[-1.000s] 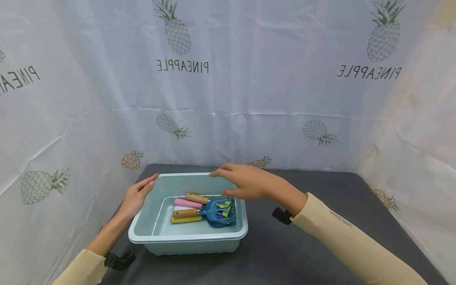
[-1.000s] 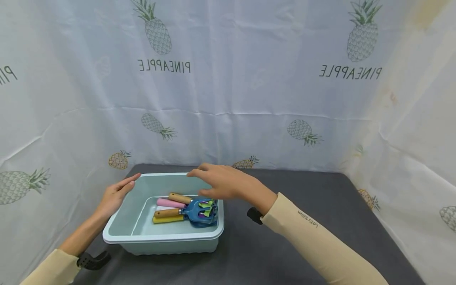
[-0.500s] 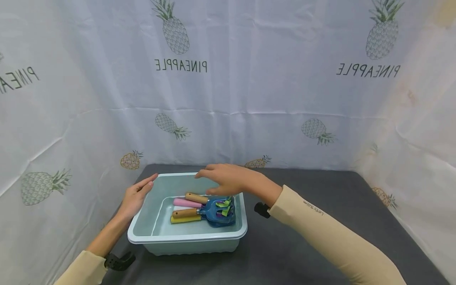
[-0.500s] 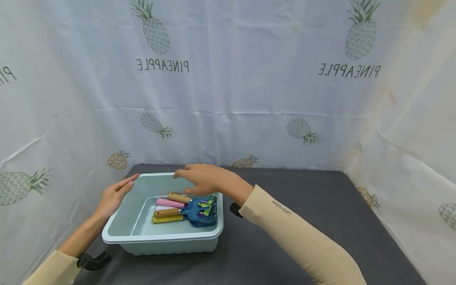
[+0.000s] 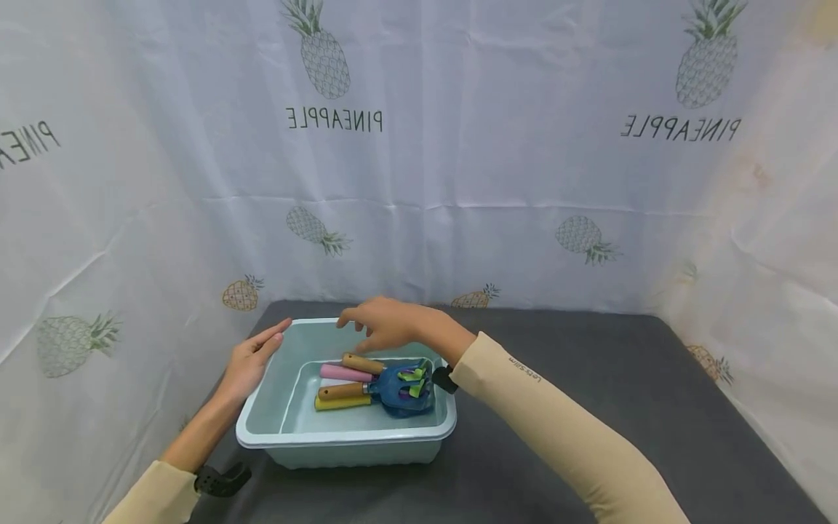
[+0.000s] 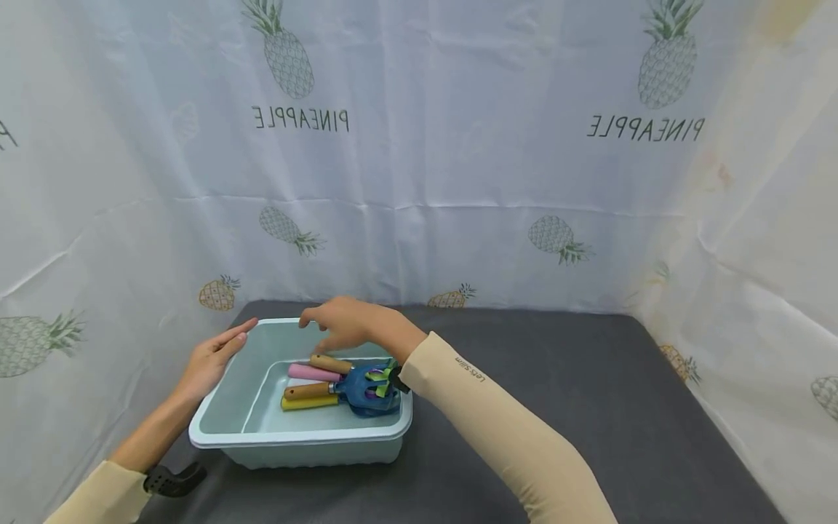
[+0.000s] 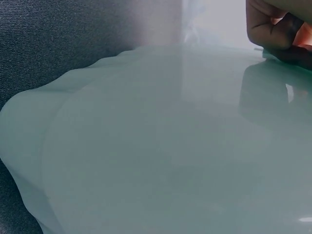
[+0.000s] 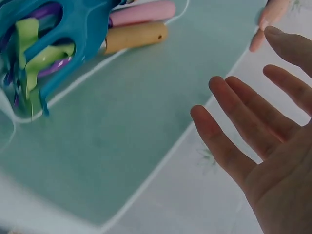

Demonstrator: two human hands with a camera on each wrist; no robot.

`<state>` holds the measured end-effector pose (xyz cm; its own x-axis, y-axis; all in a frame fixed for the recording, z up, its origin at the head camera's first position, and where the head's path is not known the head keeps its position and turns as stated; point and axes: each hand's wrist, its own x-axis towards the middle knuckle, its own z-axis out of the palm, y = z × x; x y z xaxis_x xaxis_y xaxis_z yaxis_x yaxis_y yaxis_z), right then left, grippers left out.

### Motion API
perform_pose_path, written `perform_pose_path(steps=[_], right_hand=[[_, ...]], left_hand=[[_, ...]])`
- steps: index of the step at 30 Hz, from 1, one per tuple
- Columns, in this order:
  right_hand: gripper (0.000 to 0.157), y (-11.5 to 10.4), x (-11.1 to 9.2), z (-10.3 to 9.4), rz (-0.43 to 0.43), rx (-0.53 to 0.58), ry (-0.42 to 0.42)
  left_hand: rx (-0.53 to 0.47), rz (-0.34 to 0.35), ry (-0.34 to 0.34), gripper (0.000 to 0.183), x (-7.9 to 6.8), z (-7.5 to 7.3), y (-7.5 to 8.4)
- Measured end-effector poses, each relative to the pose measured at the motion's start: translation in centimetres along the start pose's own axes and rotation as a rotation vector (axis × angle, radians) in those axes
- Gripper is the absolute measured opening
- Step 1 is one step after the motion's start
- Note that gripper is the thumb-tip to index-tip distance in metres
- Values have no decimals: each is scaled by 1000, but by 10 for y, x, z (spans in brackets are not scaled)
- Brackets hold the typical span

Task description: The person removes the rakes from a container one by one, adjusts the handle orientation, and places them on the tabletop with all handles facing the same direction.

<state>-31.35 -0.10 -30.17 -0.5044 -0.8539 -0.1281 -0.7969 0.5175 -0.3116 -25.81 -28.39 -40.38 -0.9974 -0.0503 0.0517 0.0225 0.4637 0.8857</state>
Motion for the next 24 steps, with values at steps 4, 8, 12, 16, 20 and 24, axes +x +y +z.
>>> perform_pose_path(steps=[4,8,12,16,20,24], right_hand=[[46,0,14,10,12,31,-29],[38,2,23,20,28,36,-67],[33,8,29,30,58,69,-100],[35,12,32,38,73,143,-125],[39,14,34,47,93,199,-142],[41,13,37,54,103,179,-143]], left_hand=[[16,8,4,57,-1,-1,-1],[18,26,12,57,0,-1,0],[-3,24,7,56,0,1,2],[-9,8,18,56,-1,4,4],[-8,1,30,56,-2,5,4],[-13,-9,31,57,-4,6,3]])
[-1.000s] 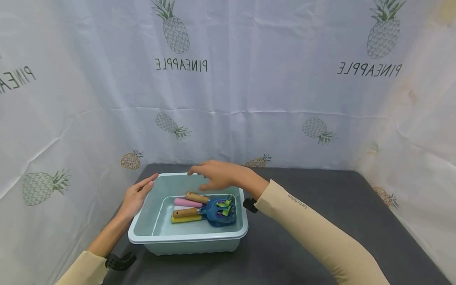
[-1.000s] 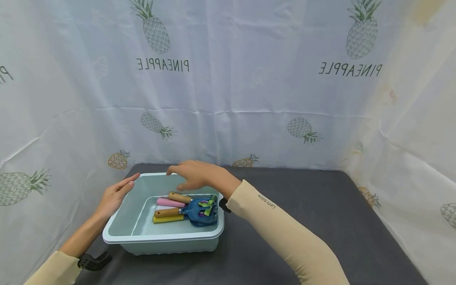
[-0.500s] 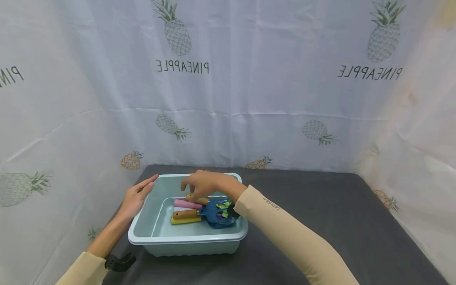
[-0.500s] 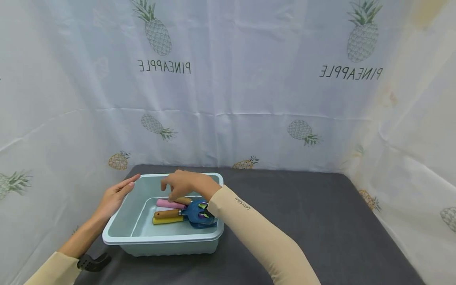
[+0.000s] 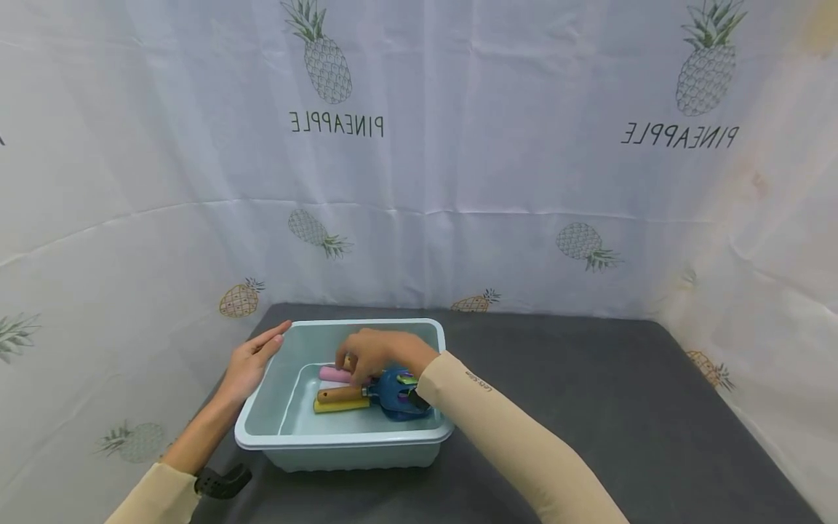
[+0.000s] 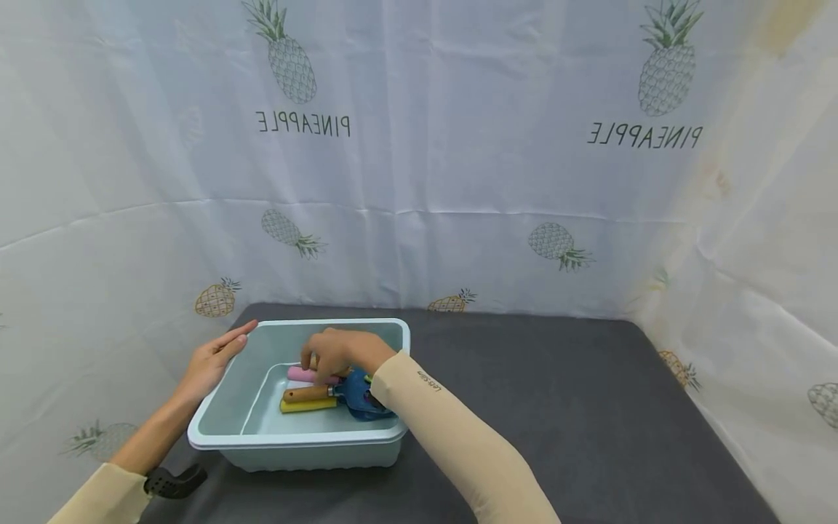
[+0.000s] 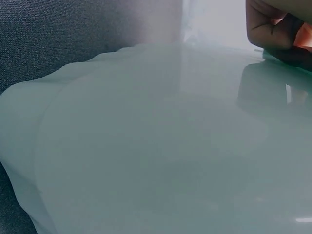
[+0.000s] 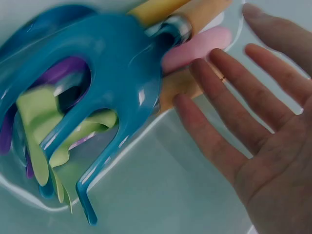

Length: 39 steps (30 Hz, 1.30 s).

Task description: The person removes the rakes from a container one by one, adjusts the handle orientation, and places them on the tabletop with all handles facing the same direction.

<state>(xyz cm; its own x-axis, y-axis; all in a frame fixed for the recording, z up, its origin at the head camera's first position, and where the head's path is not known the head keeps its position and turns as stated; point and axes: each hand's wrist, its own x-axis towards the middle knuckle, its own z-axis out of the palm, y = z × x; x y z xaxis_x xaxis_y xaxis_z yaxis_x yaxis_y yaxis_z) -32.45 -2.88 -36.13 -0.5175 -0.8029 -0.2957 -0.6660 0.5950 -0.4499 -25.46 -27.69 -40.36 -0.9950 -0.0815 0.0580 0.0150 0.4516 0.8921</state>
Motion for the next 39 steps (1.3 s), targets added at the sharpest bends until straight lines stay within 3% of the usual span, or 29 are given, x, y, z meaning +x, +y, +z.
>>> perform_pose_path(steps=[8,18,22,39], right_hand=[[37,-5,7,10,12,-50,-18],[37,-11,18,12,39,-118,-11],[31,-11,19,13,48,-97,-12],[20,-8,25,14,56,-179,-11]], left_hand=[[-3,-11,-6,57,-2,0,-4],[10,25,10,57,2,-3,-2],[-7,38,3,58,4,-4,-2],[-16,14,-11,56,11,-2,-4]])
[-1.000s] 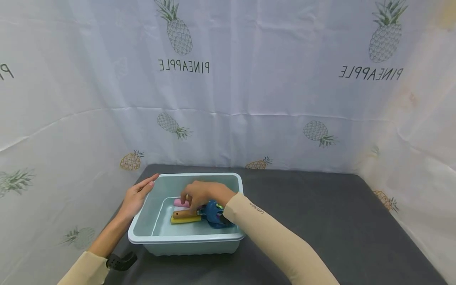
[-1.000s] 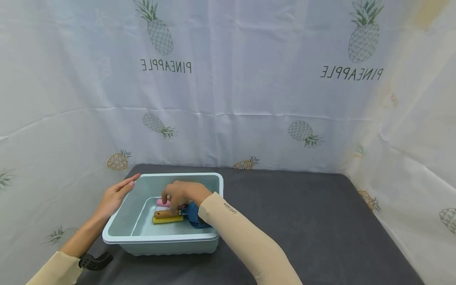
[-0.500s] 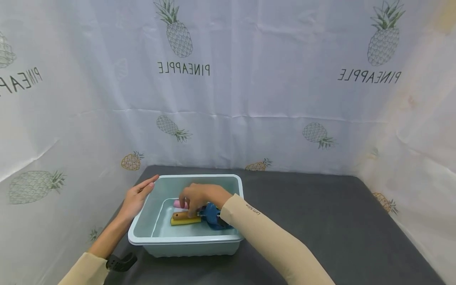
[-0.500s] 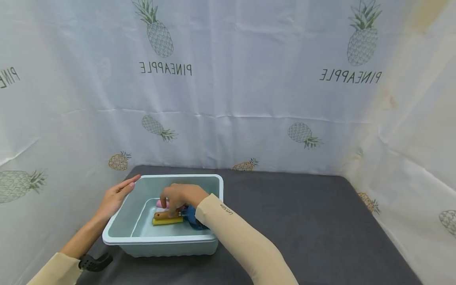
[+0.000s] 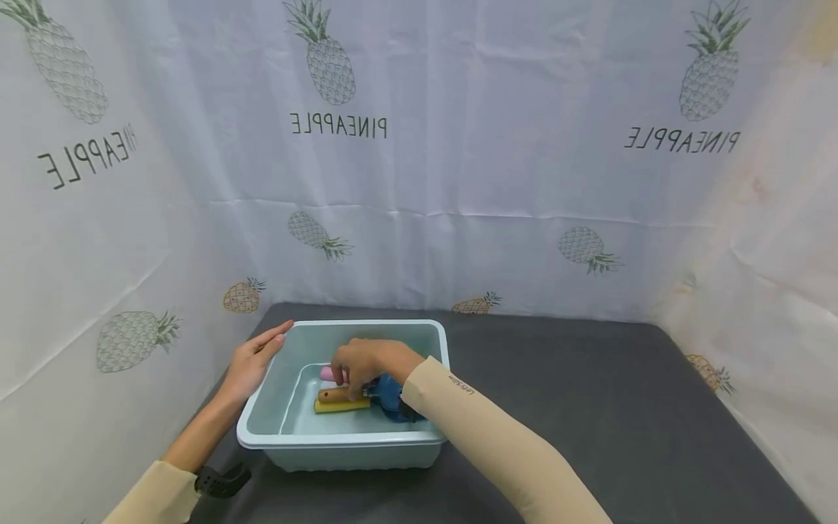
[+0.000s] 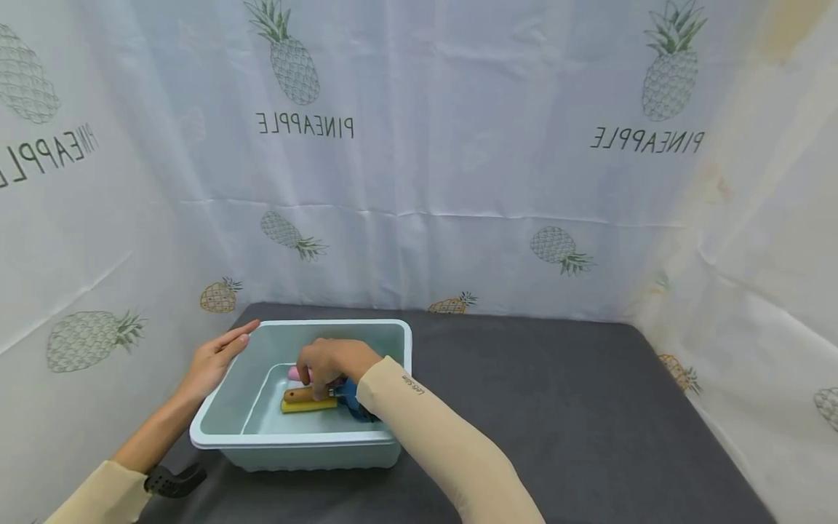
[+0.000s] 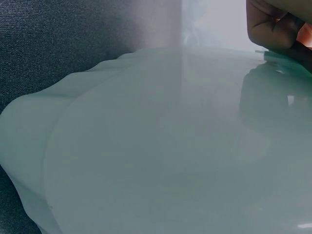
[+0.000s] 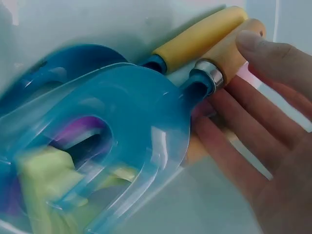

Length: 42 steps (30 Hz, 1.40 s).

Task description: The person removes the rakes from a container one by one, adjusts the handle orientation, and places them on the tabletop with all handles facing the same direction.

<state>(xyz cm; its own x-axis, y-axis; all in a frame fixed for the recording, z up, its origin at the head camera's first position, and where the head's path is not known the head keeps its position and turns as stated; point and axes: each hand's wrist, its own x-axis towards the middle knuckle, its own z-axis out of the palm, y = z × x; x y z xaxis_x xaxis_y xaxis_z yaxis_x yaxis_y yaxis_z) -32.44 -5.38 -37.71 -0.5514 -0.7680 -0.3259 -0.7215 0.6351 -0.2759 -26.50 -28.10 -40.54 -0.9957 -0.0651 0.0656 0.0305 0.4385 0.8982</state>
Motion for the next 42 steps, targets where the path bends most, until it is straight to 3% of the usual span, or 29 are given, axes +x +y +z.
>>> perform_pose_path(steps=[8,14,23,31,42], right_hand=[[21,4,10,3,30,-87,1],[25,5,12,3,20,-110,7],[47,6,4,6,-60,-50,-16],[44,8,2,4,-117,14,-39],[45,12,3,-4,-116,78,-72]], left_hand=[[44,34,12,55,6,-1,-1],[21,41,9,56,7,-2,-2],[1,26,12,57,-3,-1,0],[-3,18,12,57,-6,-1,2],[-16,8,-17,55,-6,-4,0]])
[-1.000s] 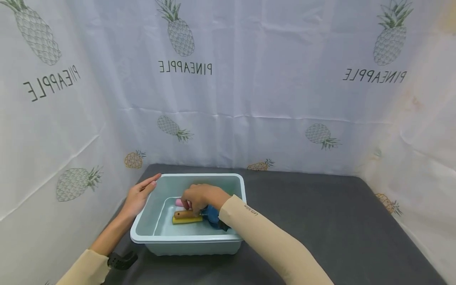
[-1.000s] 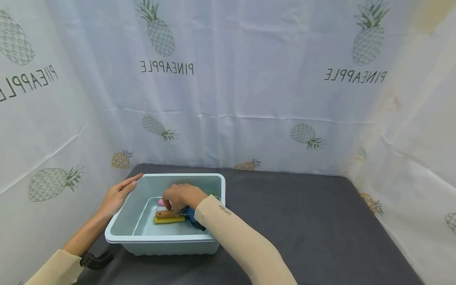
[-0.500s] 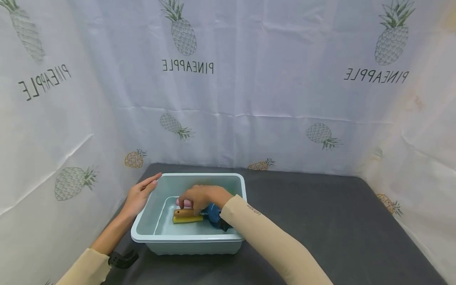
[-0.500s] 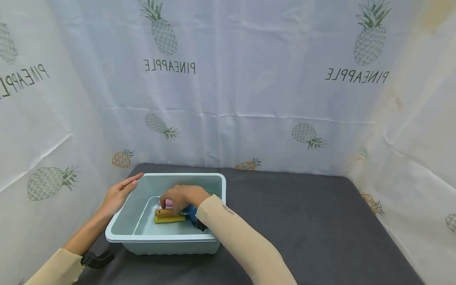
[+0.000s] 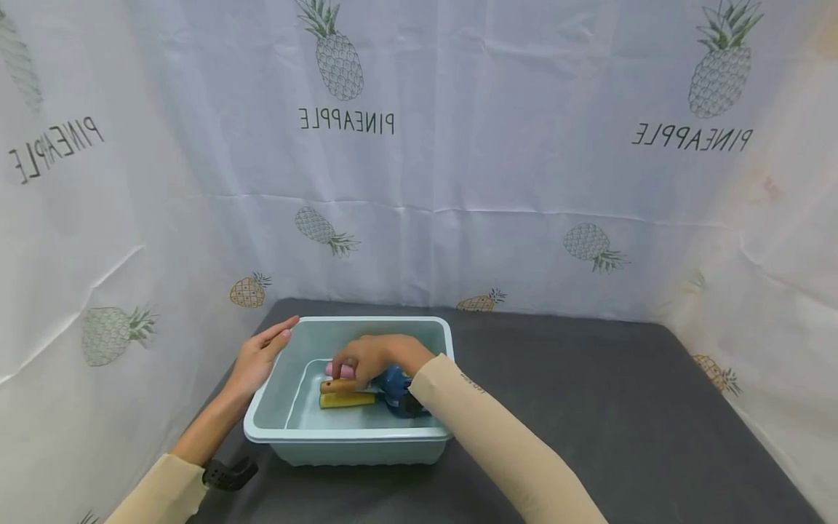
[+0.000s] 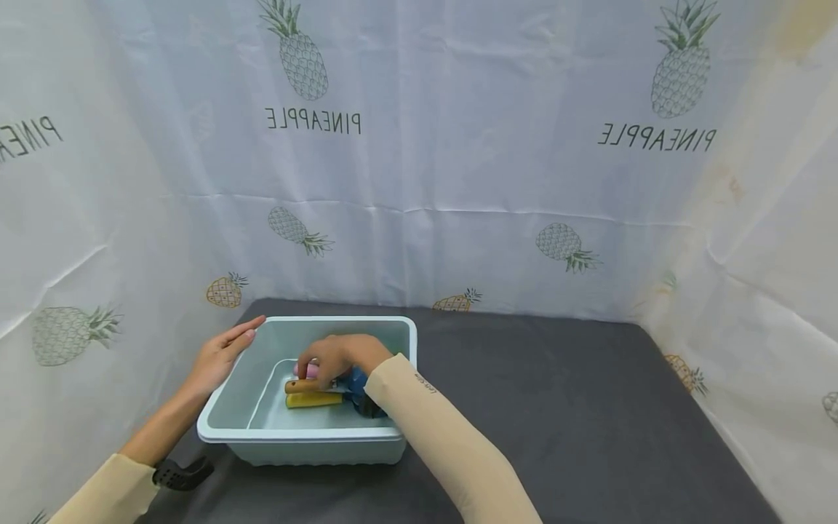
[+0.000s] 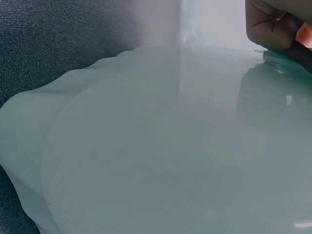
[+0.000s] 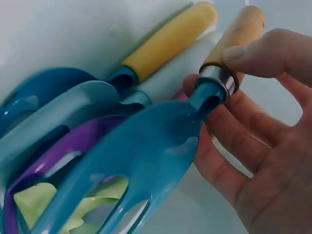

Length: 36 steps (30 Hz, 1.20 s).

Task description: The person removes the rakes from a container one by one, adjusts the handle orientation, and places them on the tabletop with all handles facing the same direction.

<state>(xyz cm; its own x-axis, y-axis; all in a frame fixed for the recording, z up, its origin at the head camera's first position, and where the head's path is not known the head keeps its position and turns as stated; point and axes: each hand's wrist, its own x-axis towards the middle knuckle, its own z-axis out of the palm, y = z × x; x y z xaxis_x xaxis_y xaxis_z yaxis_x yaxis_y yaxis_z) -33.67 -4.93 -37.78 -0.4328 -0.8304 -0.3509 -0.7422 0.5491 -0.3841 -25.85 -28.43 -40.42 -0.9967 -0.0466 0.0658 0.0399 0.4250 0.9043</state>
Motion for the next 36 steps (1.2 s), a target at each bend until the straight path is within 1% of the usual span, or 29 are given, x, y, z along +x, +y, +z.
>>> perform_pose_path(steps=[6,10,17,20,24,27,32,36], right_hand=[[46,3,-5,-3,36,78,14],[43,3,-6,-6,17,91,17],[47,3,-14,-17,-14,100,42],[48,1,-23,-25,-3,102,59],[51,0,-37,-37,0,48,92],[50,-1,-48,-47,-25,5,112],[50,-4,-66,-60,-66,-4,118],[50,-8,-81,-70,-67,-49,128]], left_hand=[[10,18,7,55,0,2,1],[24,26,4,55,-1,1,2],[19,35,11,55,-1,1,3],[34,39,18,55,0,0,2],[55,40,14,55,0,-1,1],[54,37,7,56,0,-1,0],[60,26,8,57,-1,0,0],[73,23,3,57,-1,-1,1]])
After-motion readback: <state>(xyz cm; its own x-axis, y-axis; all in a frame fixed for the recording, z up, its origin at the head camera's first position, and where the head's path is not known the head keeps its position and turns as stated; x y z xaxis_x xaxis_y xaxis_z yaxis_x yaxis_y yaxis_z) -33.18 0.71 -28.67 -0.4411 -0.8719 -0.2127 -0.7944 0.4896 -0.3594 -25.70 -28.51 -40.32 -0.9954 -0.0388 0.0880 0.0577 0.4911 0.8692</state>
